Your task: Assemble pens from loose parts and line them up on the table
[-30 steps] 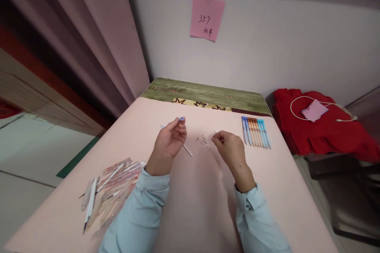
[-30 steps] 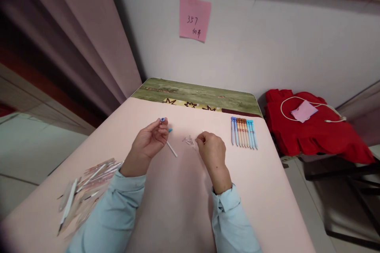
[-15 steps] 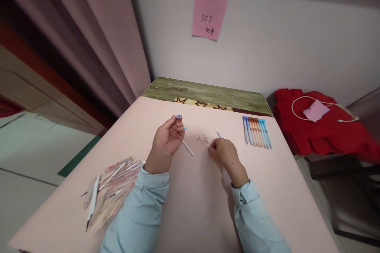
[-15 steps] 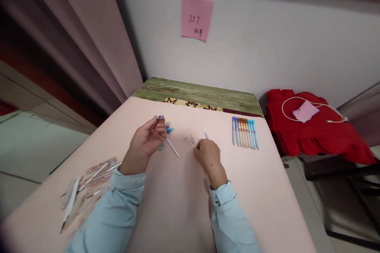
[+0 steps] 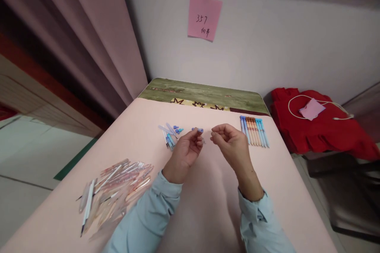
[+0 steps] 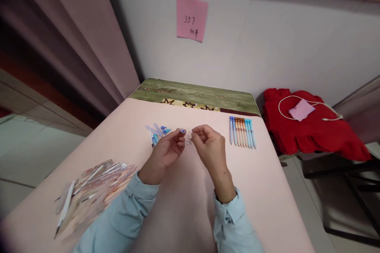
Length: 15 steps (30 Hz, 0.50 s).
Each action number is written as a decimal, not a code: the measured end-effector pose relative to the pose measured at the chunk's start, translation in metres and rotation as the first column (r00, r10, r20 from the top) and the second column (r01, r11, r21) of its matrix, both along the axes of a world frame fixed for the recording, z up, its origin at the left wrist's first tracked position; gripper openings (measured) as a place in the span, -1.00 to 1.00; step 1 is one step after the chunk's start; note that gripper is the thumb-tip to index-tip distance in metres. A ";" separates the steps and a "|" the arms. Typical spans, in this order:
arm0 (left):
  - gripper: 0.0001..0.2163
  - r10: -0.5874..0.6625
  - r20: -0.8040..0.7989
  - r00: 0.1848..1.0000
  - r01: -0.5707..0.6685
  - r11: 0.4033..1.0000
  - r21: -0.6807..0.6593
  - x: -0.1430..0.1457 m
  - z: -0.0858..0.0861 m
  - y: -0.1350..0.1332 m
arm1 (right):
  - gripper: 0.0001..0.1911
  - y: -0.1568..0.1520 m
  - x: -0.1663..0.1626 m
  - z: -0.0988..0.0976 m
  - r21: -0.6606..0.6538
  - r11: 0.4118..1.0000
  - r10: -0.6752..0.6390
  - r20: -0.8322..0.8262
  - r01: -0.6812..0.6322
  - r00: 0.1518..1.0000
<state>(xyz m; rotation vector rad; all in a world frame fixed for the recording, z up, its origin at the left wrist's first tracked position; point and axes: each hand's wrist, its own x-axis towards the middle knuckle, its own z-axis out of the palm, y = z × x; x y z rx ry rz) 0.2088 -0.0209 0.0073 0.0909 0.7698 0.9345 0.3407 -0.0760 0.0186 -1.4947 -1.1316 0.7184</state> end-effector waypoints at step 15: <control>-0.91 -0.023 -0.046 0.999 0.024 1.000 0.019 0.007 -0.001 -0.006 | -0.89 -0.001 -0.003 0.001 -0.042 0.999 0.004 0.190 0.004 0.982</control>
